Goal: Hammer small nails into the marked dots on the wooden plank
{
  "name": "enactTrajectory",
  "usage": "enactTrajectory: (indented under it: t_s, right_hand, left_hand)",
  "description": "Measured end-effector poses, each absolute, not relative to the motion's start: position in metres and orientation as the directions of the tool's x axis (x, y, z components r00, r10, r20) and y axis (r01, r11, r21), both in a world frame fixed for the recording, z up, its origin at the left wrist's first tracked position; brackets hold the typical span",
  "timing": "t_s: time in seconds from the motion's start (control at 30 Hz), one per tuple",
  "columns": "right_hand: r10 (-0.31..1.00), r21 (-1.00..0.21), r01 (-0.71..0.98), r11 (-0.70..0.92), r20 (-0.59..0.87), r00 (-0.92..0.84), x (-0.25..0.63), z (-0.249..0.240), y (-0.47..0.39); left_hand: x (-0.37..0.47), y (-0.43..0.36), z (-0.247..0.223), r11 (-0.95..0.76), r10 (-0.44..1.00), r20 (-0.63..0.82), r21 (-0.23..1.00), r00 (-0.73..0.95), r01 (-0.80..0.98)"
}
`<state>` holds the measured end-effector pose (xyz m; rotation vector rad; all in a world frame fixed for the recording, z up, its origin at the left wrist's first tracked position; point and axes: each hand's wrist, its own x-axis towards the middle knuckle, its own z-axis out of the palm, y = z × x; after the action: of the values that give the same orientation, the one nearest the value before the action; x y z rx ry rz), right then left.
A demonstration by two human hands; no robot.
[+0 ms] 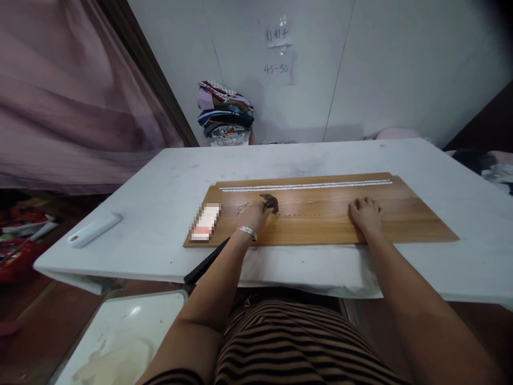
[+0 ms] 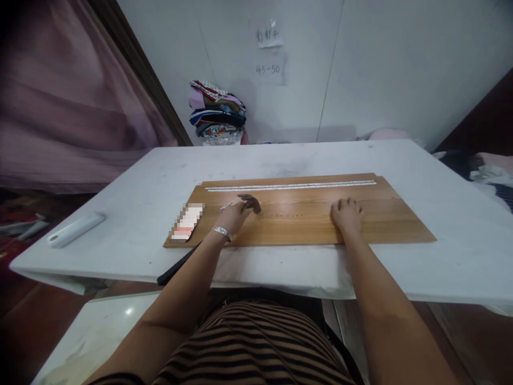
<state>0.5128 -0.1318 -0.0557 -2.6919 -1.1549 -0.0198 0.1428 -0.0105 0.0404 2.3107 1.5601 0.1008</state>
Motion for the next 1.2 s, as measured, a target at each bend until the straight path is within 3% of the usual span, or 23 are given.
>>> enactTrajectory:
  t_s: [1.2]
  right_hand:
    - [0.717, -0.221, 0.722, -0.656, 0.116, 0.687, 0.5131, -0.0553, -0.1321]
  left_hand:
    - [0.1437, -0.0115, 0.0416, -0.323, 0.914, -0.137, 0.324, 0.382, 0.889]
